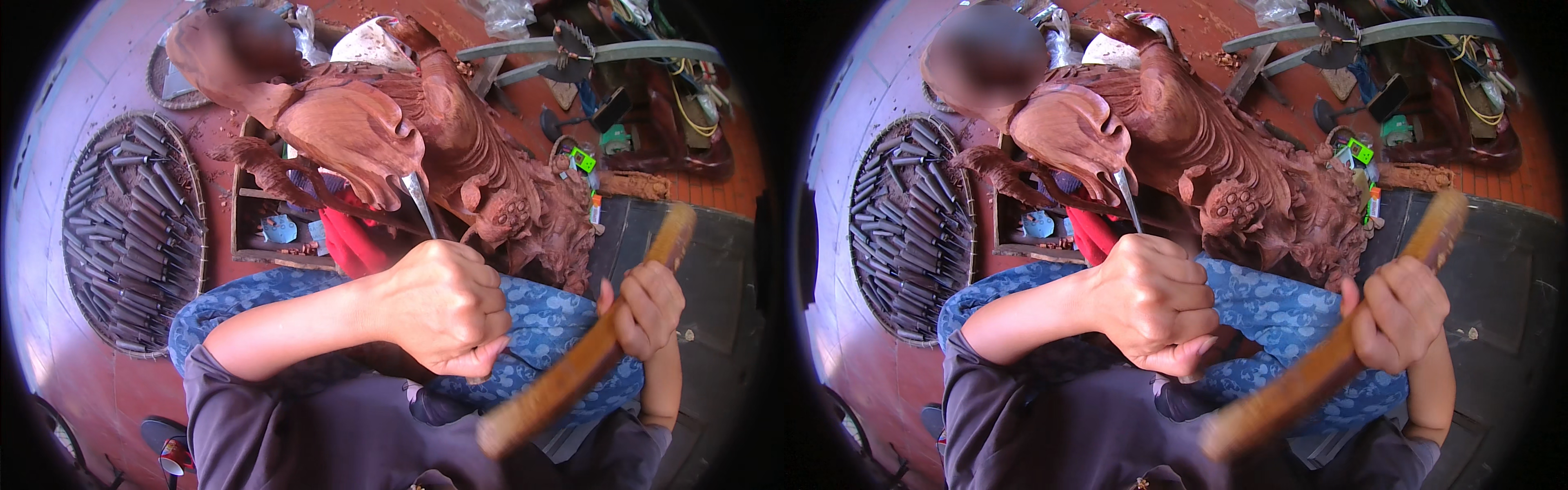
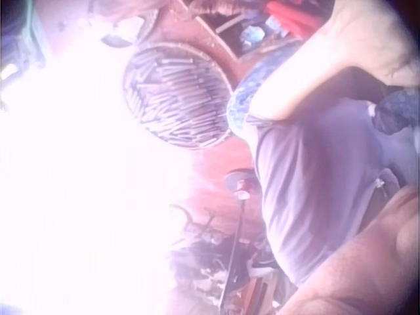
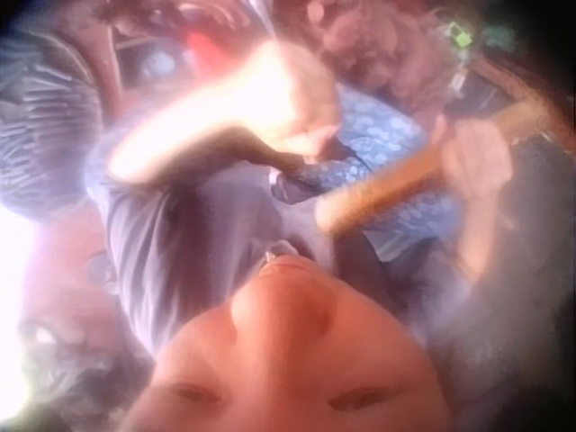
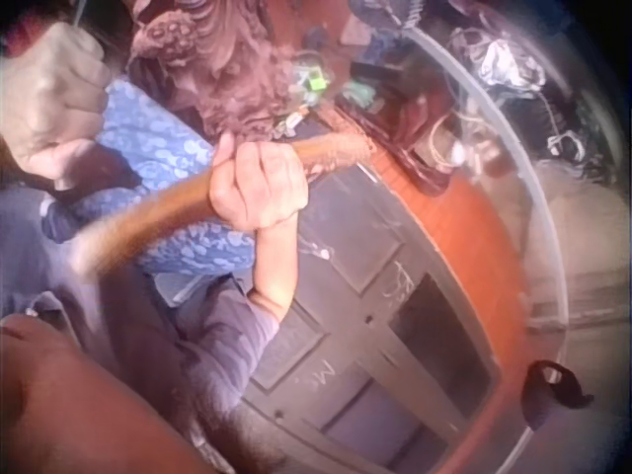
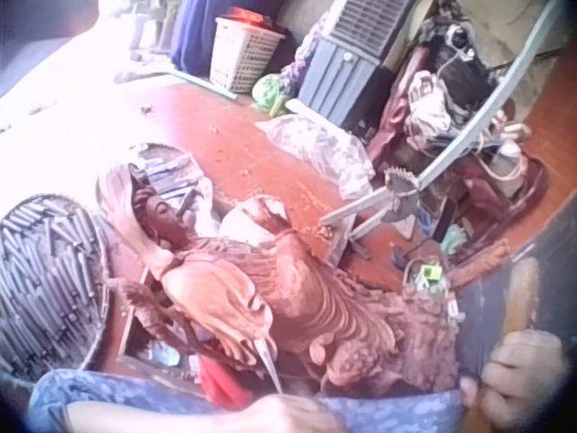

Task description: The person carves a wooden sculpture of a figure using a chisel and mallet. They repeatedly strike the chisel to shape the wood, focusing on the torso and wing areas.

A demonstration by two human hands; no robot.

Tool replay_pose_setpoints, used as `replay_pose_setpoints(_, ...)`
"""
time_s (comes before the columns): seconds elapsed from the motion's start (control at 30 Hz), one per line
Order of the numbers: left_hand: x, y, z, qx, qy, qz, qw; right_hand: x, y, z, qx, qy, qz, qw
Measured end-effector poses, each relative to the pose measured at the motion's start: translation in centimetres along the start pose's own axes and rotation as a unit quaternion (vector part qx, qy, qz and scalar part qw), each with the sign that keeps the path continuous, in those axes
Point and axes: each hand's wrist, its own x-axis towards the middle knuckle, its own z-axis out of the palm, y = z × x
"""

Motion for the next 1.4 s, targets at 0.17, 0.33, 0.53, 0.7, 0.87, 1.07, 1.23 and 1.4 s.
replay_pose_setpoints(0.17, -0.1, -0.3, -0.1, 0.009, -0.01, 0.007, 1.0, -0.5, 0.5, 0.0, 0.057, 0.022, -0.051, 0.997)
replay_pose_setpoints(0.33, -0.3, -1.0, -0.1, 0.039, -0.01, 0.022, 0.999, -0.7, 0.6, 0.2, -0.016, 0.008, -0.004, 1.0)
replay_pose_setpoints(0.53, 0.2, 0.2, -0.5, 0.065, -0.032, 0.061, 0.995, -0.4, 0.5, 0.1, 0.0, -0.008, 0.016, 1.0)
replay_pose_setpoints(0.7, 0.6, 1.6, -0.4, -0.016, 0.0, 0.023, 1.0, -0.2, 0.1, 0.0, 0.054, 0.012, 0.058, 0.997)
replay_pose_setpoints(0.87, 0.7, 1.3, -1.0, -0.036, -0.008, -0.015, 0.999, 0.4, -0.7, -0.9, 0.051, -0.03, 0.093, 0.994)
replay_pose_setpoints(1.07, 1.5, 1.1, -1.4, -0.065, 0.024, -0.028, 0.997, 0.9, -1.6, -2.2, 0.081, -0.048, 0.099, 0.991)
replay_pose_setpoints(1.23, 0.7, 0.5, -1.0, -0.03, 0.012, -0.023, 0.999, 0.6, -1.5, -1.0, 0.024, -0.031, 0.115, 0.993)
replay_pose_setpoints(1.4, 0.8, 0.5, -1.5, -0.014, -0.014, -0.012, 1.0, 0.6, -0.6, -0.8, 0.043, -0.003, 0.065, 0.997)
